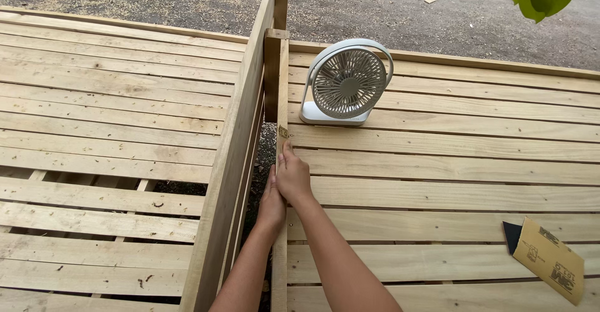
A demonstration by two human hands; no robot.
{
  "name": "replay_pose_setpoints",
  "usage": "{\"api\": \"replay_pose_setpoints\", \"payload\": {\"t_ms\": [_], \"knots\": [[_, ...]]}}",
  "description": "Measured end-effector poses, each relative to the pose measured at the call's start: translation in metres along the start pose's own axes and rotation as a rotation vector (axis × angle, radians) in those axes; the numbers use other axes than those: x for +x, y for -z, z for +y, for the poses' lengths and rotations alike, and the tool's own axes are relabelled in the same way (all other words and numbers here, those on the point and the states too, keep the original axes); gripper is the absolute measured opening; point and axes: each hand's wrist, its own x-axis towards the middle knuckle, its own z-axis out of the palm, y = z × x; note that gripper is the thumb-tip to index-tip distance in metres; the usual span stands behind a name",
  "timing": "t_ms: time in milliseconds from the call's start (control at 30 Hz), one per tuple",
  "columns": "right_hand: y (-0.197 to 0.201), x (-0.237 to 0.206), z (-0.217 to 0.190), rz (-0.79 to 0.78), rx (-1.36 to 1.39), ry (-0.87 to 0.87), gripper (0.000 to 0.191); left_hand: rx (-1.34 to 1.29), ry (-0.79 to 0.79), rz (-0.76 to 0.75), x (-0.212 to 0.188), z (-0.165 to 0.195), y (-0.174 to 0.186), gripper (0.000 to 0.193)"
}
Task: The person sands a wooden slatted surface using a sanding block. They move the block back and forth along the slats and also sand the edges of the wooden frame. The person switches between different sanding sheets during the process.
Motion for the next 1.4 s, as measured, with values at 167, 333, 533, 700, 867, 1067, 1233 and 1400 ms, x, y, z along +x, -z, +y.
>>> {"api": "replay_pose_setpoints", "payload": {"t_ms": [167, 333, 533, 700, 867, 1067, 1233, 1400], "knots": [[0.004, 0.000, -0.008, -0.049, 0.119, -0.105, 0.044, 0.017, -0.130, 0.015, 0.002, -0.004, -0.001, 0.060], [0.007, -0.004, -0.013, 0.060, 0.058, 0.113, 0.047, -0.167, -0.160, -0.025, 0.017, -0.017, -0.002, 0.060], [0.007, -0.004, -0.008, -0.064, 0.049, -0.132, 0.047, -0.018, -0.163, 0.016, 0.023, -0.024, 0.000, 0.059], [0.003, -0.006, 0.000, 0.120, 0.053, 0.226, 0.044, -0.122, -0.234, 0.006, 0.023, -0.024, -0.001, 0.058], [0.006, -0.014, -0.001, -0.029, -0.015, -0.047, 0.047, -0.100, -0.163, 0.005, 0.020, -0.020, -0.003, 0.058], [0.012, -0.020, -0.003, -0.100, 0.137, -0.177, 0.040, -0.009, -0.190, 0.030, 0.017, -0.019, -0.004, 0.061], [0.005, -0.024, 0.005, 0.053, 0.062, 0.130, 0.043, -0.320, -0.213, -0.044, 0.024, -0.026, -0.005, 0.059], [0.010, -0.028, -0.006, 0.022, 0.211, -0.086, 0.045, -0.184, -0.272, -0.024, 0.032, -0.034, -0.004, 0.059]]}}
